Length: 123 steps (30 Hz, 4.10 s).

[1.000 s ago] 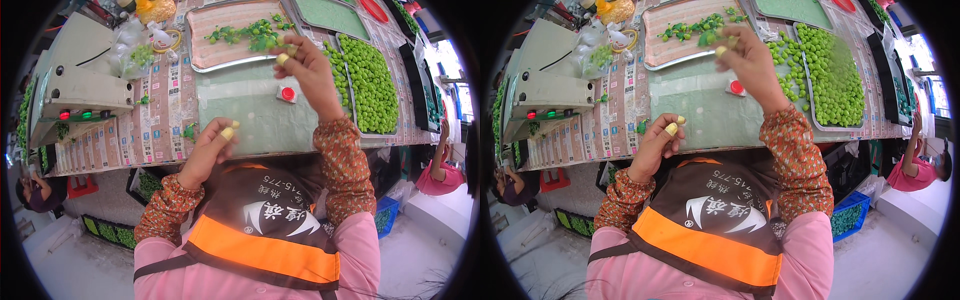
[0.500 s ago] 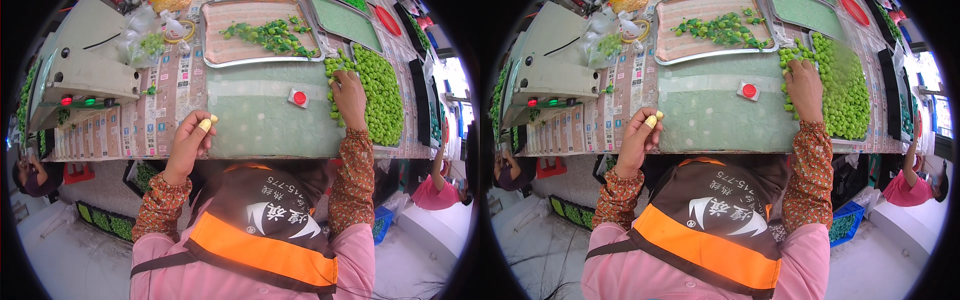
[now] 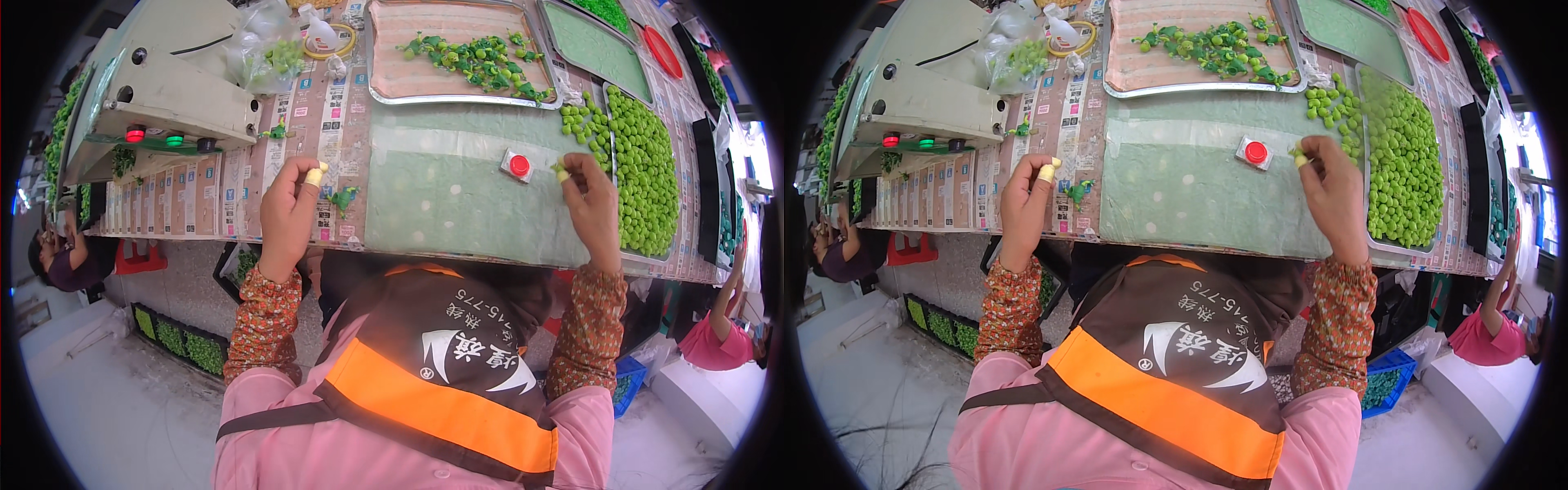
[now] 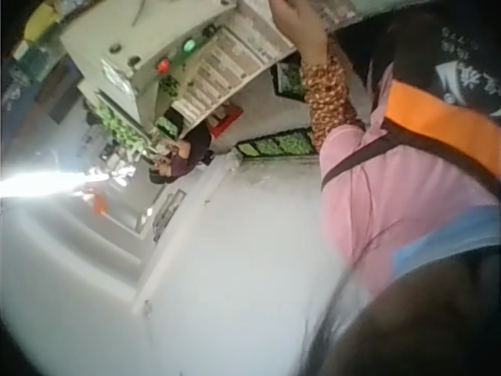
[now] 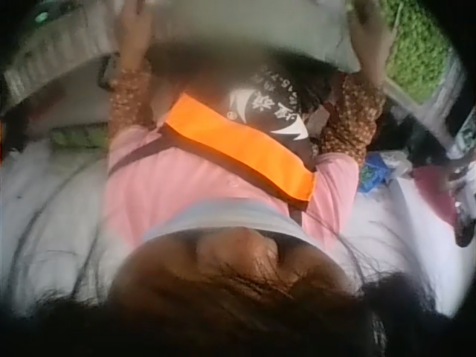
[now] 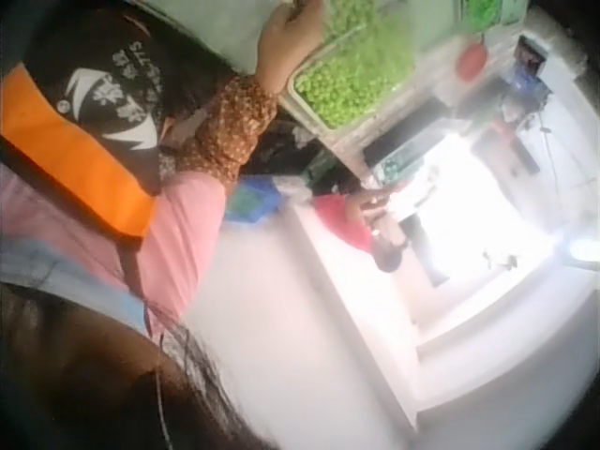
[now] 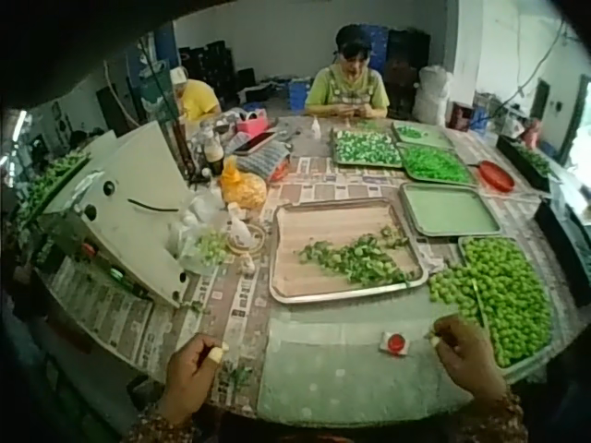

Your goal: The person assembles toy frog figurines by picking up body and head components, pressing parts onto an adhesive pad, and pressing the pieces together by hand.

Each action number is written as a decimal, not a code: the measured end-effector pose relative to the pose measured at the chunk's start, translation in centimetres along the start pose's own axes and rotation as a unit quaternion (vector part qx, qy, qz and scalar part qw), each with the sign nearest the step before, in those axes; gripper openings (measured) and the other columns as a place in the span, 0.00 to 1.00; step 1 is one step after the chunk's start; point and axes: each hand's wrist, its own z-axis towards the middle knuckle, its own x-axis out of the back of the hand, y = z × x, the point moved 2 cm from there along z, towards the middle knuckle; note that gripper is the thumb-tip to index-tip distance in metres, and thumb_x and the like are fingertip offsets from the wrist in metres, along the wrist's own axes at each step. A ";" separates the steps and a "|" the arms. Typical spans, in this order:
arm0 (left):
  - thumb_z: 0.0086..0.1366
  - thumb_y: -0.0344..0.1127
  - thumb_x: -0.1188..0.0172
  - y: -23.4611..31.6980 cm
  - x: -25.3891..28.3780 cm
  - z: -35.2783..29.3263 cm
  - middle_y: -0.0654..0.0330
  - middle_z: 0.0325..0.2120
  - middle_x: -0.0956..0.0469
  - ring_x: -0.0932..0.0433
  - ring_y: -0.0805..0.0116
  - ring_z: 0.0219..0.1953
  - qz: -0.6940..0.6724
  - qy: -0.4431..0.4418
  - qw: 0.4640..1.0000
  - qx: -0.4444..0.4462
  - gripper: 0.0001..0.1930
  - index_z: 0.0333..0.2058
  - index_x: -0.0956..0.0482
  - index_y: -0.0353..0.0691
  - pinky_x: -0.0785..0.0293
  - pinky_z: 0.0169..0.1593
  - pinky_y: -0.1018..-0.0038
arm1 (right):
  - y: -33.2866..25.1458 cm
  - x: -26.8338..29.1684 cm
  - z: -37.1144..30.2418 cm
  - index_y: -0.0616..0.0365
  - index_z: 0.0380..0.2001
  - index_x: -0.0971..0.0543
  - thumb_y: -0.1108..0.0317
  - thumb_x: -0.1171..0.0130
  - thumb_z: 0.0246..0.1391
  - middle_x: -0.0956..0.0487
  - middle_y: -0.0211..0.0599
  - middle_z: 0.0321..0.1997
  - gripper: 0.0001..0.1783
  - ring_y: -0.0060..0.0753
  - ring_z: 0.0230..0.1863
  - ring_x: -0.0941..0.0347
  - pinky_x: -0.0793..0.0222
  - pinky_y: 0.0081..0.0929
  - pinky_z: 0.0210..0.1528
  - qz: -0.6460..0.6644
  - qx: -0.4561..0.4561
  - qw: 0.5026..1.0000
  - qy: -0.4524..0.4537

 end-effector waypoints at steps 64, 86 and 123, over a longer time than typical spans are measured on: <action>0.77 0.37 0.49 1.9 -4.6 -1.6 0.68 0.37 0.22 0.32 0.89 0.32 -0.220 -0.123 0.967 0.034 0.12 0.55 0.28 0.43 0.36 0.30 0.90 | -4.1 -3.3 -0.4 0.60 0.42 0.24 0.79 0.43 0.53 0.25 0.43 0.36 0.12 0.50 0.40 0.26 0.29 0.42 0.40 -0.130 0.182 0.974 -0.024; 0.69 0.25 0.49 5.7 -8.9 -3.9 0.60 0.37 0.27 0.28 0.77 0.40 -0.170 -0.237 0.956 0.009 0.09 0.47 0.34 0.37 0.30 0.43 0.77 | -10.3 -6.5 -5.7 0.62 0.40 0.25 0.81 0.40 0.48 0.28 0.44 0.31 0.14 0.53 0.33 0.28 0.32 0.45 0.33 0.061 0.250 0.963 -0.086; 0.75 0.42 0.45 3.6 -9.4 -3.5 0.72 0.29 0.30 0.38 0.87 0.26 -0.365 -0.430 0.805 0.184 0.09 0.45 0.28 0.45 0.44 0.28 0.87 | -7.3 -6.6 -6.7 0.61 0.42 0.24 0.79 0.39 0.55 0.20 0.42 0.32 0.11 0.39 0.33 0.19 0.25 0.30 0.37 0.235 0.068 0.952 -0.185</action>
